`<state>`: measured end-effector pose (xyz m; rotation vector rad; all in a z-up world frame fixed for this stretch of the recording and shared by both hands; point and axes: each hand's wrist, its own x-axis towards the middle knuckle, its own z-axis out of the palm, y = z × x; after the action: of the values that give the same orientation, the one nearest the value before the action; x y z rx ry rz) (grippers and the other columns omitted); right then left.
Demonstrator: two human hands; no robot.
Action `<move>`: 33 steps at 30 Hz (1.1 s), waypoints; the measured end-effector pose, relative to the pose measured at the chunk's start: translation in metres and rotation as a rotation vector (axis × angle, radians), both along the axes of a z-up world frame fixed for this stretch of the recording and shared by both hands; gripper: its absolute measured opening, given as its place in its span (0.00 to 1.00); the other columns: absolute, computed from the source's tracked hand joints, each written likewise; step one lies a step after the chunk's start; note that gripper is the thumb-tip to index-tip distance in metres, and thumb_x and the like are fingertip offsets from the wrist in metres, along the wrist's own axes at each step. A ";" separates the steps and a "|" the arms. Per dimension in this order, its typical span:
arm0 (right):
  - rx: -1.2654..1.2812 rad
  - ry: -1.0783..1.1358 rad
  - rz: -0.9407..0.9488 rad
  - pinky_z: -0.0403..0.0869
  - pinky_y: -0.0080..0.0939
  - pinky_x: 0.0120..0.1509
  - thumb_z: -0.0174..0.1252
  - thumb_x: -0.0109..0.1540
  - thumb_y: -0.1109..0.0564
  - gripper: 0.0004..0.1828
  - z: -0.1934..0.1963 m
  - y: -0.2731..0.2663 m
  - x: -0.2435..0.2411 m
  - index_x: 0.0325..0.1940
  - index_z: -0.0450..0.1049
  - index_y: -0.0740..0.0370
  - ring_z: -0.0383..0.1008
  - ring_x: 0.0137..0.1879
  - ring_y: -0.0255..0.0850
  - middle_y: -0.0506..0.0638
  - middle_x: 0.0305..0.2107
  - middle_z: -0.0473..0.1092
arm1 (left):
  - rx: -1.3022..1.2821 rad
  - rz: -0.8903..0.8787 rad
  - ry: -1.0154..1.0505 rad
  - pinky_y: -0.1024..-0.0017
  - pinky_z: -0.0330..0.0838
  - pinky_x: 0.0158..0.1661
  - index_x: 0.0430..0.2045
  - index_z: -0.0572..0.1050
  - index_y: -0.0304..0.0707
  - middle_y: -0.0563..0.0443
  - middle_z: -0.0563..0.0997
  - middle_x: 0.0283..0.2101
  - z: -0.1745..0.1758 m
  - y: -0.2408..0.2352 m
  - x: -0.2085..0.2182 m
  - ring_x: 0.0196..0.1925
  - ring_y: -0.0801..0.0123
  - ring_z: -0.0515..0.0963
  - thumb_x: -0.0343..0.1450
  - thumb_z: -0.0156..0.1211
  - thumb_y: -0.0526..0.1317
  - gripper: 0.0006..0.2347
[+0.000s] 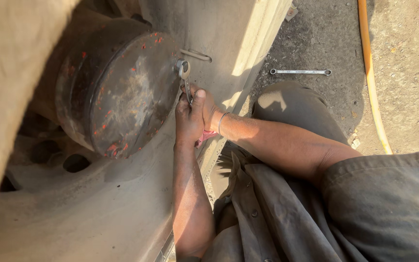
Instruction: The person kneels beside a large truck wheel and uses two wrenches to tighten a central nut on the wheel hub. They repeatedly reposition the wrenches and apply force to secure the nut.
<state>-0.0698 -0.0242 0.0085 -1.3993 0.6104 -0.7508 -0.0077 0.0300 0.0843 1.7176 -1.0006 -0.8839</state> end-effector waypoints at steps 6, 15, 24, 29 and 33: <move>-0.153 -0.041 -0.016 0.71 0.38 0.45 0.66 0.57 0.53 0.26 0.006 0.016 -0.004 0.52 0.62 0.63 0.62 0.41 0.35 0.46 0.34 0.63 | 0.003 -0.013 0.005 0.69 0.73 0.50 0.46 0.74 0.32 0.49 0.81 0.41 0.016 0.017 0.000 0.46 0.69 0.79 0.76 0.57 0.52 0.19; -0.150 -0.142 -0.042 0.67 0.37 0.45 0.62 0.56 0.53 0.20 0.031 0.030 -0.003 0.46 0.62 0.62 0.59 0.41 0.36 0.46 0.34 0.59 | 0.041 -0.053 -0.075 0.71 0.73 0.47 0.46 0.74 0.31 0.50 0.79 0.39 0.042 0.029 0.001 0.42 0.71 0.77 0.76 0.58 0.49 0.17; -0.060 -0.132 -0.050 0.67 0.38 0.42 0.61 0.57 0.54 0.16 0.046 0.031 -0.005 0.41 0.63 0.61 0.60 0.38 0.35 0.46 0.30 0.60 | 0.056 -0.076 -0.049 0.71 0.73 0.47 0.45 0.74 0.32 0.51 0.79 0.39 0.053 0.030 0.001 0.42 0.72 0.77 0.75 0.58 0.47 0.15; 0.239 -0.243 0.033 0.68 0.36 0.38 0.59 0.59 0.54 0.14 0.069 0.043 -0.005 0.40 0.63 0.61 0.62 0.36 0.32 0.44 0.28 0.61 | 0.140 -0.051 -0.201 0.70 0.72 0.41 0.44 0.75 0.32 0.48 0.78 0.34 0.078 0.035 -0.006 0.37 0.68 0.76 0.76 0.57 0.47 0.14; 0.327 -0.300 0.022 0.67 0.37 0.37 0.56 0.61 0.56 0.10 0.067 0.047 -0.010 0.40 0.62 0.60 0.60 0.37 0.32 0.44 0.29 0.60 | 0.322 -0.035 -0.300 0.69 0.72 0.34 0.43 0.74 0.32 0.49 0.77 0.29 0.095 0.029 -0.012 0.31 0.69 0.76 0.74 0.58 0.48 0.16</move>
<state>-0.0800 0.0225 0.0753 -0.9691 0.4570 -0.7860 -0.0200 0.0588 0.1797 2.1588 -1.1318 -0.8608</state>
